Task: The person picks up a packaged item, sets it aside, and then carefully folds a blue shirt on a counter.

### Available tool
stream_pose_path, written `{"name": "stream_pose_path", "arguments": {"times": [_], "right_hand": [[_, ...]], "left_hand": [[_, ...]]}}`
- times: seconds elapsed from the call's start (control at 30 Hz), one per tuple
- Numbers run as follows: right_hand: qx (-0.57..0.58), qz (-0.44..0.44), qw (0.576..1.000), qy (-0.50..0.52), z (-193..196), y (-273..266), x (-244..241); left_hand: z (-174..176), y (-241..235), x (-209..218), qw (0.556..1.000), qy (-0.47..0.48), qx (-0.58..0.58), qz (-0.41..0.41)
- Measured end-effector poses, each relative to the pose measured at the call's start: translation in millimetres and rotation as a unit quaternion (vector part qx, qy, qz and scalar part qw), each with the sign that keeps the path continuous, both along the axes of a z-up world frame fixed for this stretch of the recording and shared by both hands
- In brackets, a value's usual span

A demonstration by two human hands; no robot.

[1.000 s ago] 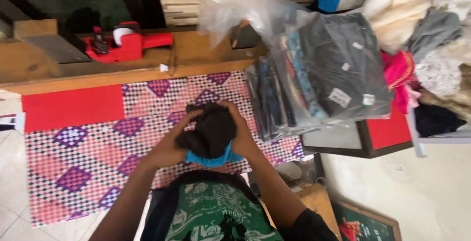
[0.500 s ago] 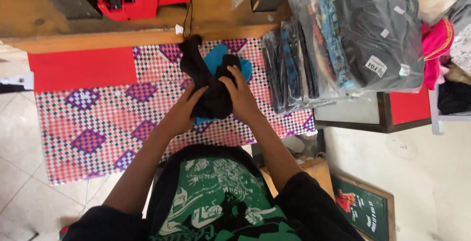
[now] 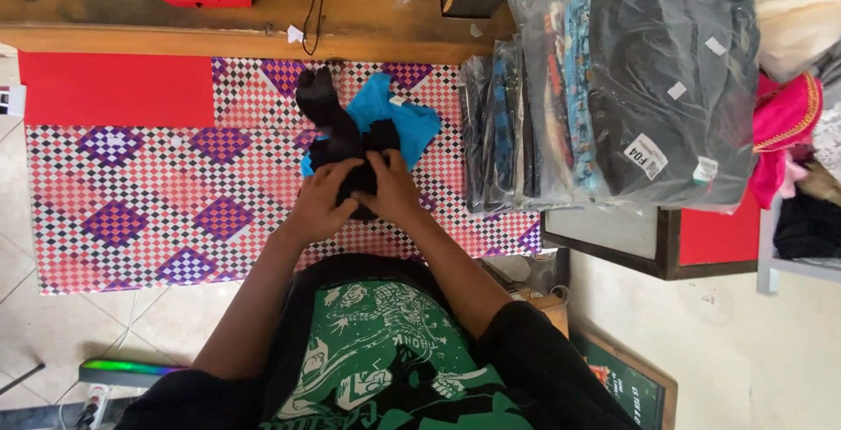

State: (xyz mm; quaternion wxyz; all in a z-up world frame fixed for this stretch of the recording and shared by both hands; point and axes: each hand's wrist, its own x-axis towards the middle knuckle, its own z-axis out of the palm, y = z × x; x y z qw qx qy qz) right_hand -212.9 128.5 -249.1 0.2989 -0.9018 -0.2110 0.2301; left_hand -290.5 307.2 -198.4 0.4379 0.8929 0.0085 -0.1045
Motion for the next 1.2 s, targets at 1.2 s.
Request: {"name": "stream_pose_path", "arguments": {"times": [1.2], "right_hand": [[0.547,-0.445,0.645,0.294,19.9,22.0,29.2]], "left_hand": [[-55.8,21.7,28.5,0.957,0.139,-0.232,0.105]]}}
